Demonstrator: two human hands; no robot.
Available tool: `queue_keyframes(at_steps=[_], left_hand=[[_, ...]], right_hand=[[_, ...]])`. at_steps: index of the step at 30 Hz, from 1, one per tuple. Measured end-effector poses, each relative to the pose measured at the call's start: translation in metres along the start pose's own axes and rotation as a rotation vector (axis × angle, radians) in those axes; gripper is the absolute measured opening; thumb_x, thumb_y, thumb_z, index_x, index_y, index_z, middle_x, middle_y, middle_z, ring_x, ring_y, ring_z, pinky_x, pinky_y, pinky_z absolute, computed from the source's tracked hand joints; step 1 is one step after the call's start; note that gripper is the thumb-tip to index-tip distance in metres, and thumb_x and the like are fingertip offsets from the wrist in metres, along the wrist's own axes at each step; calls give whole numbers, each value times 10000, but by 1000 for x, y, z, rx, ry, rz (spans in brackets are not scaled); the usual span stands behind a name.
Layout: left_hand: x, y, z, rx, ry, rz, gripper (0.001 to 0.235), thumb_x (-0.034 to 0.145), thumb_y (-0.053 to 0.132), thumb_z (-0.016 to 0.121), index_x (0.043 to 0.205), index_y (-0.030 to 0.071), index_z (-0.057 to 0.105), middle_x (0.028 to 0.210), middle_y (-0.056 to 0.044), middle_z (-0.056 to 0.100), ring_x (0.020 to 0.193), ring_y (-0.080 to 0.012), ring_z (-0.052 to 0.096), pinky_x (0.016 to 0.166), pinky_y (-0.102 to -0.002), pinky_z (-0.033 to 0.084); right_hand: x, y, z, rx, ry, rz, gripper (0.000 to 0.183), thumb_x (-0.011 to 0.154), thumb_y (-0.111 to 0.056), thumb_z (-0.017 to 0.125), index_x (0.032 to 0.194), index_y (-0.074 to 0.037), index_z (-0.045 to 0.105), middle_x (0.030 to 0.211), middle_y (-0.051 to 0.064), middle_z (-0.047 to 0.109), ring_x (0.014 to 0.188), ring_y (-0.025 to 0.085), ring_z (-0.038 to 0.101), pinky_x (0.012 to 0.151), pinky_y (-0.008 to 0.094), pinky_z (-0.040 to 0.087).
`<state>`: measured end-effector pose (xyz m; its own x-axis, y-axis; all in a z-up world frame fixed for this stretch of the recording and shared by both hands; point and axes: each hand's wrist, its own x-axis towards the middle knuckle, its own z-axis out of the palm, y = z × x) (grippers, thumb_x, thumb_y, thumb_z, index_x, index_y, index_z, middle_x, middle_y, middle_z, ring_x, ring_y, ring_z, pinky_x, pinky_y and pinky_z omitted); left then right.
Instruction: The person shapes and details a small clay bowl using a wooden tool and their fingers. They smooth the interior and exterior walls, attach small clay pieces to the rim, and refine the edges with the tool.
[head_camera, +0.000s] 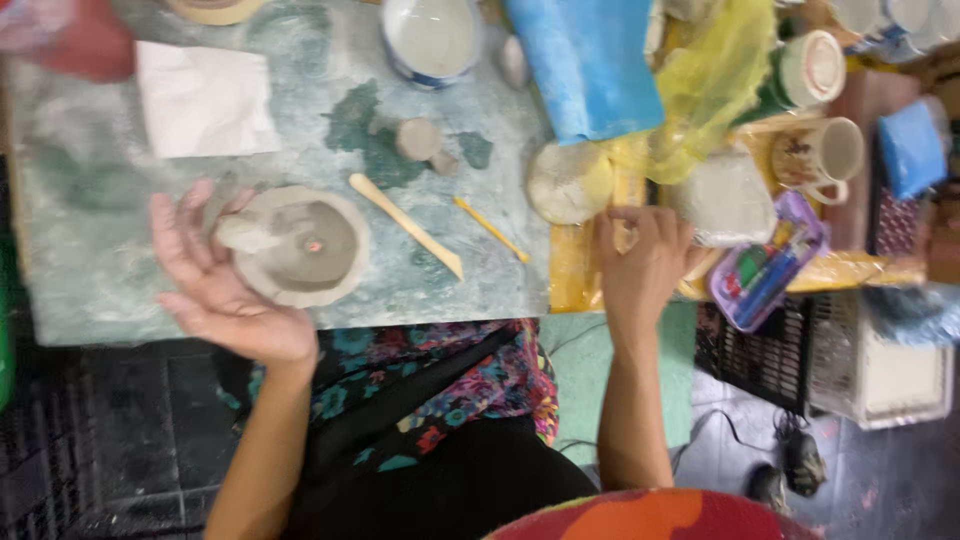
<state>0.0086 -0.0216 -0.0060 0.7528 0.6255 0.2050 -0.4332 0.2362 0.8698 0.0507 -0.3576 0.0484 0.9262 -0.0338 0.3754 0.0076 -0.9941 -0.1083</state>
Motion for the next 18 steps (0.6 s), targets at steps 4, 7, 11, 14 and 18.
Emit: queue_keyframes(at_steps=[4, 7, 11, 14, 18], left_hand=[[3, 1, -2, 6, 40, -34, 788, 1117, 645, 189, 1603, 41, 330, 1511, -180, 508, 1300, -311, 577, 1174, -466, 410], [5, 8, -5, -48, 60, -56, 815, 1094, 657, 194, 1607, 34, 310, 1531, -182, 481, 1326, -325, 564, 1232, -484, 383], [6, 15, -11, -92, -42, -110, 849, 1094, 700, 135, 1637, 56, 238, 1568, -169, 441, 1348, -292, 511, 1235, -443, 359], [9, 16, -17, -119, -81, -107, 836, 1108, 700, 130, 1644, 66, 224, 1584, -164, 432, 1340, -281, 497, 1229, -423, 344], [7, 17, -22, -161, -87, -108, 824, 1112, 695, 125, 1643, 72, 223, 1588, -160, 435, 1340, -276, 505, 1228, -419, 358]], right_hand=[[3, -1, -20, 133, -355, 216, 368, 966, -366, 775, 1063, -14, 732, 1022, 185, 741, 937, 332, 708, 883, 439, 505], [-2, 3, -37, 118, -546, 224, 363, 941, -310, 734, 1135, -2, 734, 1021, 200, 760, 912, 312, 741, 793, 402, 543], [-10, 46, -63, 114, -652, 229, 289, 978, -238, 695, 1123, 8, 741, 1000, 172, 772, 903, 245, 741, 790, 352, 530], [-17, 103, -72, 216, -778, 291, 256, 982, -188, 683, 1096, 38, 722, 898, 141, 765, 848, 182, 701, 775, 316, 522], [-19, 154, -68, 784, -983, 378, 225, 987, -99, 646, 1137, 67, 621, 846, 95, 635, 776, 147, 587, 719, 286, 449]])
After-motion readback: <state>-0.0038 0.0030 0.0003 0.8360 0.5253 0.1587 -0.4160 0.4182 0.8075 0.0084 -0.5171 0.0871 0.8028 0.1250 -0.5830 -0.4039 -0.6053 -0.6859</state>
